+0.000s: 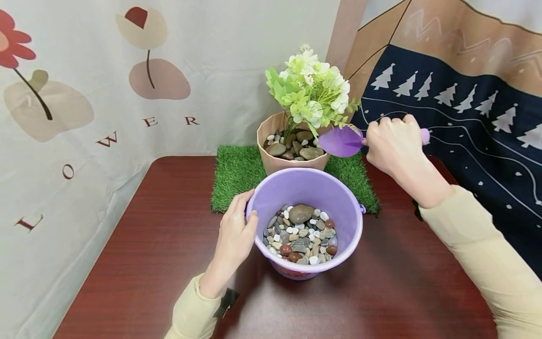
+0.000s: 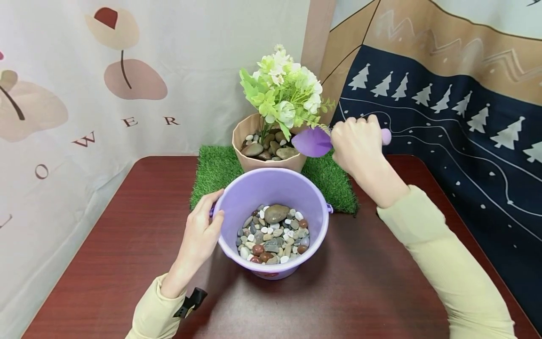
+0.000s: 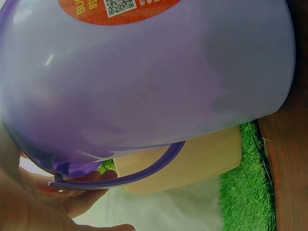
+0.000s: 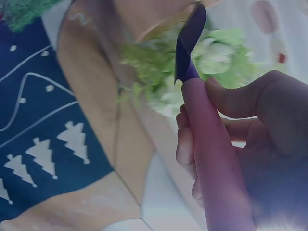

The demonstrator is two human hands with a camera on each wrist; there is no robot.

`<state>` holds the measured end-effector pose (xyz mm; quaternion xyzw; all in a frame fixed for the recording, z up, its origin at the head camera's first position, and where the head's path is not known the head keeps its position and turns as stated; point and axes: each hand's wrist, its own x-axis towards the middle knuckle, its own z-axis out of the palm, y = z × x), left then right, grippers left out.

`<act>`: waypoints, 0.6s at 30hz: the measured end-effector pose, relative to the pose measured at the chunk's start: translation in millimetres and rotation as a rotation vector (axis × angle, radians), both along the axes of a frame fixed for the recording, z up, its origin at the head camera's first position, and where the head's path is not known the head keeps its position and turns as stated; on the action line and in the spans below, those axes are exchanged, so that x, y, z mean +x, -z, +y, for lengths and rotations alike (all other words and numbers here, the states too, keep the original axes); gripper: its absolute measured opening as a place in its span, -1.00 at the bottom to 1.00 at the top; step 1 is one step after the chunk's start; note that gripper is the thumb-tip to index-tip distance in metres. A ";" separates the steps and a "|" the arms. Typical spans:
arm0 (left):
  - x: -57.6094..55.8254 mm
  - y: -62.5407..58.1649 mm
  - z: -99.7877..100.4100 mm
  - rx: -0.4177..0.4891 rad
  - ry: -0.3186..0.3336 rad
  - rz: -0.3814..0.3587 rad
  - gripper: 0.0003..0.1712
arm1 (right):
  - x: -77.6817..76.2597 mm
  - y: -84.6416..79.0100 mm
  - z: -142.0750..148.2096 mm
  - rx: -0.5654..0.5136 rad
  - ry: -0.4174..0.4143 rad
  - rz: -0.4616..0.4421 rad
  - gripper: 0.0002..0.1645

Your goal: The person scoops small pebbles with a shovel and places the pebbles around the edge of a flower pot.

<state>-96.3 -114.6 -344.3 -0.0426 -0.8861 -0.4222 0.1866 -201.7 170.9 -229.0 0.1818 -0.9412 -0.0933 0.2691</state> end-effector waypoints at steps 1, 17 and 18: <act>0.0 -0.2 -0.1 0.001 0.001 -0.002 -0.49 | 6.1 1.4 0.7 -0.004 -0.032 0.055 -0.65; -0.5 -0.7 -1.5 0.002 0.009 -0.011 -0.48 | 55.7 42.2 -24.2 0.360 -0.577 0.159 -0.89; -0.6 -0.4 -1.6 0.003 0.010 -0.012 -0.48 | 55.5 46.6 -27.5 0.388 -0.601 0.147 -0.88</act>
